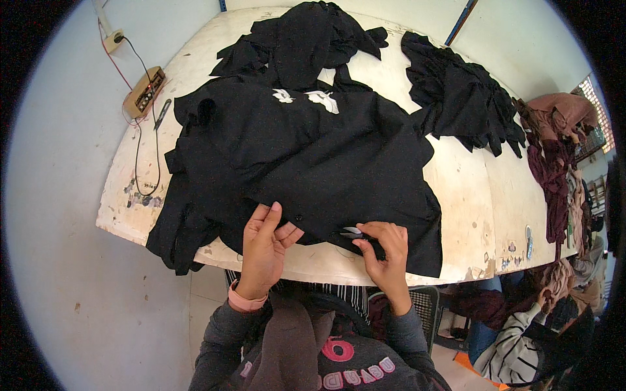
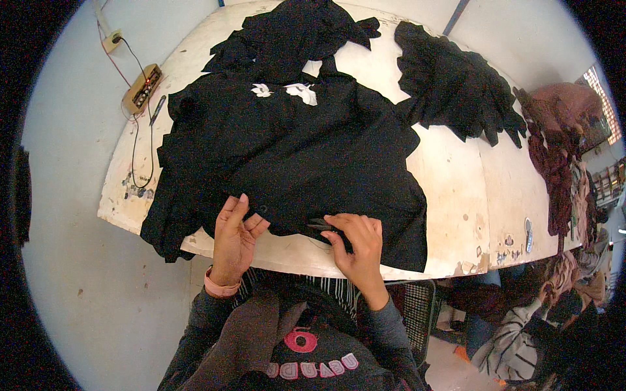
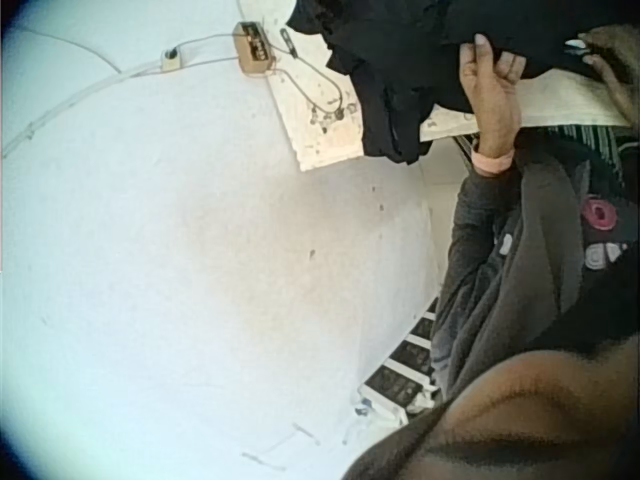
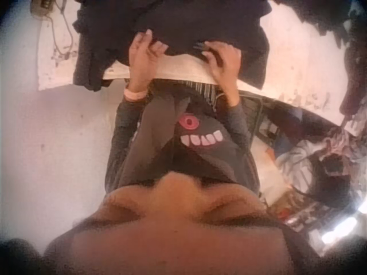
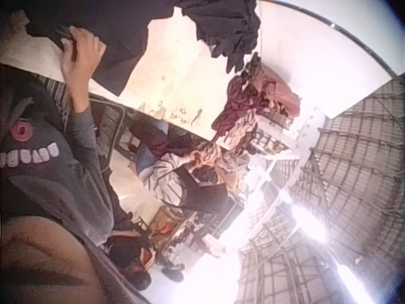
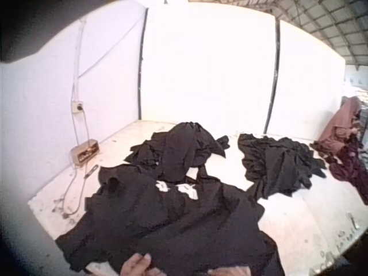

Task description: The person uses a small blade to trim loose threads and fabric edges from a black garment on a work table. They repeatedly lift and reposition the garment to access different areas, then place it back on the table after each cut.

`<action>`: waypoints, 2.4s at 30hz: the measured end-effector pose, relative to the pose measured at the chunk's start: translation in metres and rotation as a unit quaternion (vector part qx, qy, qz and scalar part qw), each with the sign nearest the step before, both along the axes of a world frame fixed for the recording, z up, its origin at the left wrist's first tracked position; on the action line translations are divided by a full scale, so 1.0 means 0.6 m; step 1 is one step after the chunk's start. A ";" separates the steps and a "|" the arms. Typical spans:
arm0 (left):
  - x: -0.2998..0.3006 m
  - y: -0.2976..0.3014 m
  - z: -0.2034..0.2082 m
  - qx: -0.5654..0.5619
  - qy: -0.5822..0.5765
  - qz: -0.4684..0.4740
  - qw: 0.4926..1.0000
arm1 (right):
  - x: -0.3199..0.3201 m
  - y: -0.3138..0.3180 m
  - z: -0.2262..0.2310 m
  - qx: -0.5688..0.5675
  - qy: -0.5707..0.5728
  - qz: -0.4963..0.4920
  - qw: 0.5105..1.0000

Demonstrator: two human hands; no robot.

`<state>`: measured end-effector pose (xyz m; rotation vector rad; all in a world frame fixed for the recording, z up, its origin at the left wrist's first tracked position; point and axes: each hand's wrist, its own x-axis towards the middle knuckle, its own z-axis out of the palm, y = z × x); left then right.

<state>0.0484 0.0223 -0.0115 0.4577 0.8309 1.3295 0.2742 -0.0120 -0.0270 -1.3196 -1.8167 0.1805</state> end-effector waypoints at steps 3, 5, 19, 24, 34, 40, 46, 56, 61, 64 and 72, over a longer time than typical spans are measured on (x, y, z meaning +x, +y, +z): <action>0.000 0.001 -0.004 0.009 -0.016 0.003 1.000 | 0.005 0.000 -0.010 -0.006 -0.026 0.005 1.000; -0.001 0.002 -0.007 0.020 -0.019 -0.004 1.000 | 0.007 0.002 -0.016 -0.006 -0.057 0.003 0.998; -0.008 0.005 -0.012 0.035 -0.011 -0.017 0.999 | 0.006 0.023 -0.037 -0.015 -0.018 0.071 0.997; -0.012 0.018 -0.004 0.043 -0.023 -0.015 0.999 | 0.011 0.025 -0.031 -0.014 -0.003 0.046 0.999; -0.049 0.084 0.011 0.096 0.041 0.005 0.995 | 0.052 0.004 -0.029 -0.030 -0.122 0.001 0.992; -0.053 0.084 0.005 0.117 0.021 -0.008 0.993 | 0.040 0.023 -0.028 0.010 -0.182 0.019 0.983; -0.053 0.085 0.004 0.117 0.021 0.001 0.993 | 0.043 0.035 -0.032 0.002 -0.191 0.081 0.978; -0.095 0.154 0.034 0.132 0.106 0.024 0.985 | 0.062 0.018 -0.014 -0.048 -0.074 0.019 0.996; -0.140 0.210 0.012 0.108 0.053 -0.031 0.992 | 0.073 -0.013 -0.014 -0.053 -0.141 0.000 0.989; -0.137 0.213 0.005 0.108 0.047 -0.032 0.993 | 0.056 -0.019 -0.011 -0.045 -0.159 0.015 0.986; -0.143 0.208 0.001 0.121 0.021 -0.057 0.991 | 0.018 -0.013 -0.034 0.004 -0.233 0.042 0.972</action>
